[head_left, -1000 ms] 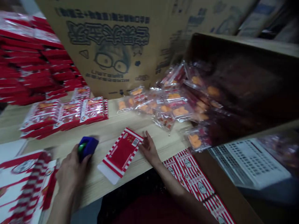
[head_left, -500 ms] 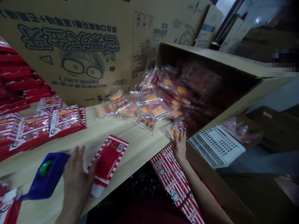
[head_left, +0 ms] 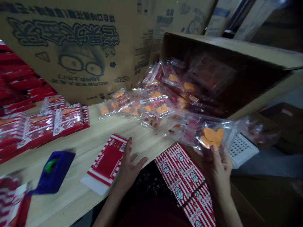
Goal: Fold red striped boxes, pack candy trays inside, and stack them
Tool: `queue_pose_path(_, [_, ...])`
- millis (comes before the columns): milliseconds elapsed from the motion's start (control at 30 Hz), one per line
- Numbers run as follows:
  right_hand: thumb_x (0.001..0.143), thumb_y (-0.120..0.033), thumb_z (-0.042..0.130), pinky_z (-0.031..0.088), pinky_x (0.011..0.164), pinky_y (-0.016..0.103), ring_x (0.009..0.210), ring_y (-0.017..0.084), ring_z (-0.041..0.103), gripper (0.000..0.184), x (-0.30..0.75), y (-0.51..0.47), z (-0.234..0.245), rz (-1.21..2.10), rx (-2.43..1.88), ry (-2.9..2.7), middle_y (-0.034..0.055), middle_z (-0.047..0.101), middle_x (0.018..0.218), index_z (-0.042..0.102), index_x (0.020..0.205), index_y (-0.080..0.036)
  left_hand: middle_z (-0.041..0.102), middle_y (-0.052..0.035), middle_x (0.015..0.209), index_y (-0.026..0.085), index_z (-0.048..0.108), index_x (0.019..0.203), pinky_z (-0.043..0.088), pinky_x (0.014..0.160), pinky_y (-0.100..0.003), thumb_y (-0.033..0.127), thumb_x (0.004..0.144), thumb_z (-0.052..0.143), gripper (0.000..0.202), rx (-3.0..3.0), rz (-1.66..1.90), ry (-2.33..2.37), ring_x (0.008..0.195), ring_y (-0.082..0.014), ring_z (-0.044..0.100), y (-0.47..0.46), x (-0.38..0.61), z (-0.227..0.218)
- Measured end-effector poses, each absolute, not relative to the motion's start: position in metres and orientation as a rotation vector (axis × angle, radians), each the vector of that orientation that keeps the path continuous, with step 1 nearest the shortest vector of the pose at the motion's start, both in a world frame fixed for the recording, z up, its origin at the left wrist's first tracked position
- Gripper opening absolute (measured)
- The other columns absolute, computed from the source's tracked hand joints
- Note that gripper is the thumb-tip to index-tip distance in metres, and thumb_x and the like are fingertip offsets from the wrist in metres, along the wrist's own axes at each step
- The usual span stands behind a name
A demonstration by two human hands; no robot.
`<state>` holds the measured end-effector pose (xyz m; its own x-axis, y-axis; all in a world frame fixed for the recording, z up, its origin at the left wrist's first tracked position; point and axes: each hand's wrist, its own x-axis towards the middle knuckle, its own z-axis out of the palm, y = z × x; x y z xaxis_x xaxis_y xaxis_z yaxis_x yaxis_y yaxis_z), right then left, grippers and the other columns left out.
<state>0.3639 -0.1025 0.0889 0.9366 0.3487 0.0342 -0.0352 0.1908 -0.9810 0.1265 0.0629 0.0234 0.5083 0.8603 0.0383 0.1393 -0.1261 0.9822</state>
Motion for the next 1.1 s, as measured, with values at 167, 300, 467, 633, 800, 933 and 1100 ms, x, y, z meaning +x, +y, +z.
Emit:
queue_pose_path(167, [0.081, -0.046, 0.081, 0.063, 0.090, 0.047, 0.105, 0.031, 0.076, 0.056, 0.317, -0.086, 0.075, 0.889, -1.370, -0.277, 0.0080, 0.077, 0.119, 0.066, 0.132, -0.030, 0.061, -0.0155, 0.146, 0.027, 0.050, 0.146, 0.055, 0.104, -0.049, 0.040, 0.079, 0.084, 0.077, 0.958, 0.651, 0.658, 0.130, -0.0343, 0.063, 0.046, 0.110, 0.047])
queue_pose_path(300, [0.085, -0.052, 0.076, 0.053, 0.108, 0.053, 0.131, 0.033, 0.063, 0.068, 0.288, -0.054, 0.050, 1.219, -1.449, -0.684, 0.0072, 0.065, 0.145, 0.055, 0.147, -0.036, 0.079, -0.0085, 0.109, 0.018, 0.069, 0.114, 0.064, 0.077, -0.033, 0.039, 0.079, 0.084, 0.044, 0.686, 0.848, 0.997, 0.092, -0.0235, 0.077, 0.032, 0.044, 0.049])
queue_pose_path(467, [0.069, -0.041, 0.092, 0.019, 0.126, 0.064, 0.159, 0.037, 0.016, 0.114, 0.273, 0.035, 0.061, 1.096, -1.310, -1.844, 0.0008, 0.028, 0.171, 0.024, 0.161, -0.046, 0.081, -0.0035, 0.095, 0.018, 0.070, 0.110, 0.062, 0.063, -0.023, 0.034, 0.066, 0.092, 0.051, 0.441, 1.218, 1.471, 0.077, -0.0182, 0.077, 0.009, -0.077, 0.074])
queue_pose_path(633, [0.045, -0.029, 0.103, -0.014, 0.120, 0.070, 0.158, 0.047, -0.006, 0.145, 0.219, 0.124, 0.041, 0.739, -1.144, -2.665, 0.0076, 0.004, 0.175, 0.019, 0.163, -0.040, 0.081, -0.0028, 0.092, 0.017, 0.072, 0.108, 0.061, 0.059, -0.019, 0.028, 0.057, 0.096, 0.057, 0.427, 1.289, 1.711, 0.067, -0.0153, 0.076, -0.011, -0.148, 0.086])
queue_pose_path(800, [0.052, -0.030, 0.095, -0.010, 0.118, 0.075, 0.157, 0.050, 0.007, 0.136, 0.183, 0.152, 0.010, 0.893, -1.086, -2.856, 0.0154, 0.028, 0.169, 0.018, 0.164, -0.034, 0.079, -0.0024, 0.092, 0.018, 0.069, 0.116, 0.061, 0.060, -0.021, 0.035, 0.063, 0.094, 0.061, 0.411, 1.385, 1.717, 0.069, -0.0164, 0.076, -0.020, -0.137, 0.059])
queue_pose_path(933, [0.058, -0.037, 0.087, -0.010, 0.121, 0.066, 0.156, 0.042, 0.021, 0.136, 0.188, 0.139, 0.001, 0.890, -1.139, -2.803, 0.0181, 0.035, 0.162, 0.004, 0.166, -0.030, 0.078, -0.0047, 0.109, 0.021, 0.067, 0.122, 0.062, 0.075, -0.023, 0.044, 0.076, 0.084, 0.054, 0.484, 1.528, 1.843, 0.089, -0.0178, 0.076, -0.027, -0.115, 0.044])
queue_pose_path(1100, [0.062, -0.038, 0.083, -0.007, 0.123, 0.064, 0.155, 0.042, 0.022, 0.129, 0.196, 0.110, -0.009, 0.689, -1.258, -2.686, 0.0171, 0.034, 0.159, 0.006, 0.165, -0.033, 0.077, -0.0072, 0.107, 0.019, 0.066, 0.122, 0.064, 0.072, -0.030, 0.048, 0.071, 0.087, 0.062, 0.455, 1.355, 1.766, 0.085, -0.0213, 0.075, -0.035, -0.110, 0.037])
